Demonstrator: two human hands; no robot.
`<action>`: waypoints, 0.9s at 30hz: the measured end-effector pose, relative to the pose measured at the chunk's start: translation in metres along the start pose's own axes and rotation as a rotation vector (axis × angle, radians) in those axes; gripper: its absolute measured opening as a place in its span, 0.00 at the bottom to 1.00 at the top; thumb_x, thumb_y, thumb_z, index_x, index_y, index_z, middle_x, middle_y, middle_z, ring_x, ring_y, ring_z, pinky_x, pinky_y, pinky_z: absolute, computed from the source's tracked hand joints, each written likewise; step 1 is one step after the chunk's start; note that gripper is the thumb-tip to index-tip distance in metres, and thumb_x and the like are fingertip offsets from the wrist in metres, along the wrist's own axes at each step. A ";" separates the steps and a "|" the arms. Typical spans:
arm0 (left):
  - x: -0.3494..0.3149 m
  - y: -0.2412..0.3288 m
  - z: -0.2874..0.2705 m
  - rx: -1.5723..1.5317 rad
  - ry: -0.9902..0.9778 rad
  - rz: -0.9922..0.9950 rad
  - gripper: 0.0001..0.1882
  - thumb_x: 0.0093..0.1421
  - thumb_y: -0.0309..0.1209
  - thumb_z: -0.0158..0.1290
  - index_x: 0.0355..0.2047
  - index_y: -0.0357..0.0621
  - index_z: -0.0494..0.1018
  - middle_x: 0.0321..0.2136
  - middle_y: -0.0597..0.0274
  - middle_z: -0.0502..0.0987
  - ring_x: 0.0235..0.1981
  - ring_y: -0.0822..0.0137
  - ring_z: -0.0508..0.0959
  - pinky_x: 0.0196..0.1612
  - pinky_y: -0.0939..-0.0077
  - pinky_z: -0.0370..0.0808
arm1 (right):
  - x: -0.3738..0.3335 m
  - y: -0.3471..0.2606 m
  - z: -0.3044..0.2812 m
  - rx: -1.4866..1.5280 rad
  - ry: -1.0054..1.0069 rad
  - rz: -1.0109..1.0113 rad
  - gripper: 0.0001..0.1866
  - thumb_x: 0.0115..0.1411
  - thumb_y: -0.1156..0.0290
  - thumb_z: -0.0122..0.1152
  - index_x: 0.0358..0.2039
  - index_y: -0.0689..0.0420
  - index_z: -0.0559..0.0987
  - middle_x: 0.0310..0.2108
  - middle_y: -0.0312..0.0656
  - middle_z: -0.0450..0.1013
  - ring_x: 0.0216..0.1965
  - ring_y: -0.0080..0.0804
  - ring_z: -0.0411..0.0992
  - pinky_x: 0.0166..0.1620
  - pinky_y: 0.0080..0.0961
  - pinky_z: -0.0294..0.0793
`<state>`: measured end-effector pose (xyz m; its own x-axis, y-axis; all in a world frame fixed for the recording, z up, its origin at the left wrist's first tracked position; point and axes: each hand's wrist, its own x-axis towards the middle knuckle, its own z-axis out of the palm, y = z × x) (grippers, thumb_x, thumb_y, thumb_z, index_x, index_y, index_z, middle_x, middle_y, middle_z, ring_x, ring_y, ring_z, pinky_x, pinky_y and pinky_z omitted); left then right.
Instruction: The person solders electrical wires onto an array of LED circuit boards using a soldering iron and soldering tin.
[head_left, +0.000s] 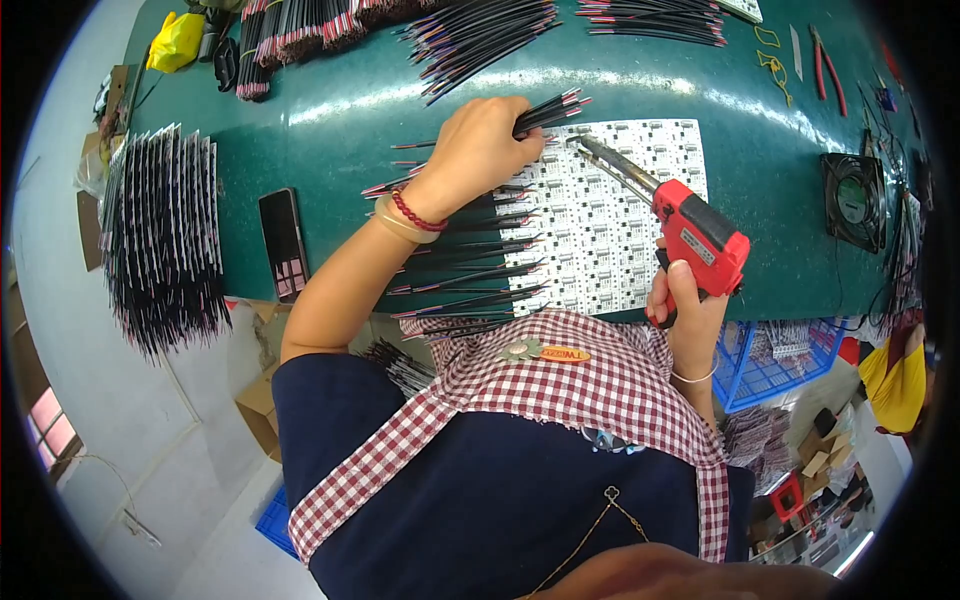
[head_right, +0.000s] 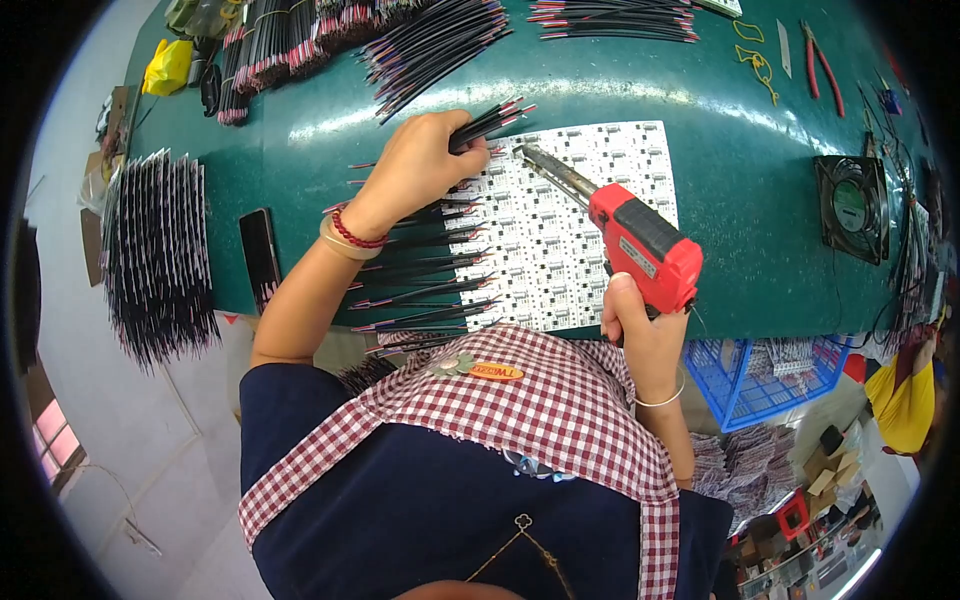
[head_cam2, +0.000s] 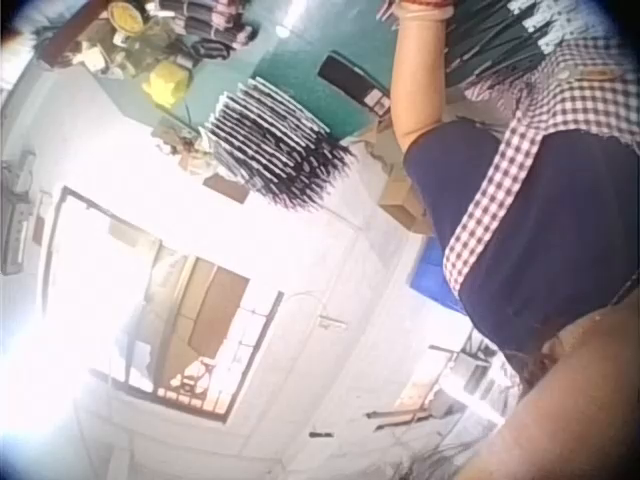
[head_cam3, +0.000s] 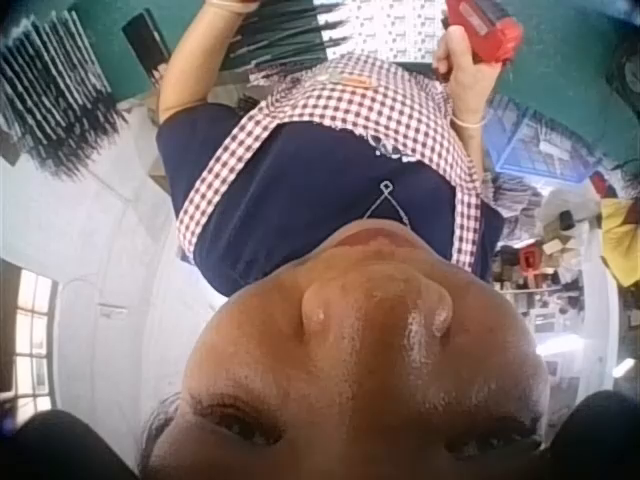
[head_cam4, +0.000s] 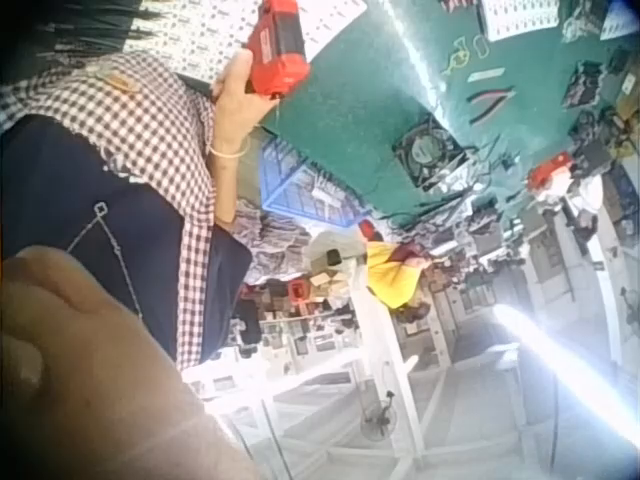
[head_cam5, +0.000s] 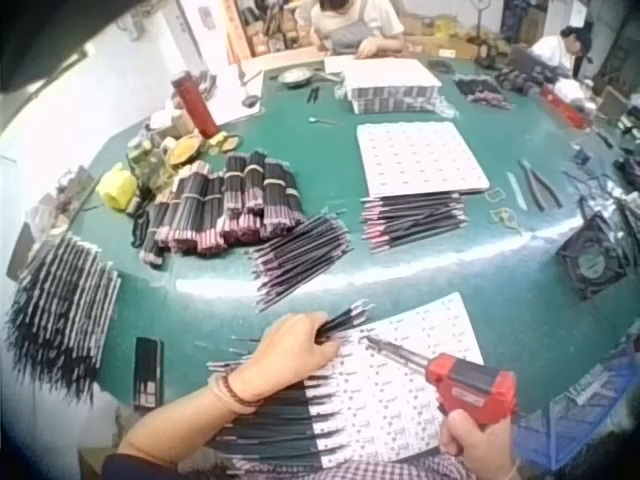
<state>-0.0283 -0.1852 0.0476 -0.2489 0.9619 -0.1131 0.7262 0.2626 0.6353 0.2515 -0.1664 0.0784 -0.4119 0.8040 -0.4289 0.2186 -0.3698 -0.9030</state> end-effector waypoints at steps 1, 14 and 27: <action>0.000 0.001 -0.001 0.000 -0.001 0.001 0.14 0.53 0.34 0.54 0.23 0.31 0.70 0.14 0.46 0.69 0.15 0.51 0.68 0.24 0.61 0.66 | 0.000 0.000 0.000 0.000 0.002 0.001 0.15 0.62 0.67 0.51 0.44 0.65 0.71 0.14 0.35 0.64 0.12 0.19 0.58 0.17 0.18 0.61; -0.002 0.001 0.001 -0.004 0.000 0.033 0.13 0.54 0.34 0.54 0.25 0.32 0.71 0.15 0.44 0.69 0.17 0.48 0.68 0.25 0.60 0.66 | -0.004 0.001 0.009 -0.021 0.011 0.023 0.12 0.62 0.66 0.51 0.26 0.62 0.70 0.13 0.35 0.64 0.12 0.19 0.60 0.18 0.18 0.61; -0.002 0.000 0.003 -0.020 0.011 0.049 0.13 0.53 0.34 0.55 0.26 0.32 0.72 0.16 0.44 0.70 0.18 0.47 0.69 0.25 0.59 0.66 | -0.014 0.004 0.006 0.193 0.069 -0.025 0.19 0.64 0.62 0.47 0.47 0.65 0.68 0.14 0.36 0.62 0.12 0.19 0.56 0.19 0.19 0.58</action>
<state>-0.0259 -0.1869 0.0457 -0.2204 0.9727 -0.0734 0.7248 0.2136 0.6550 0.2524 -0.1820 0.0805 -0.3516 0.8416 -0.4099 0.0333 -0.4263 -0.9039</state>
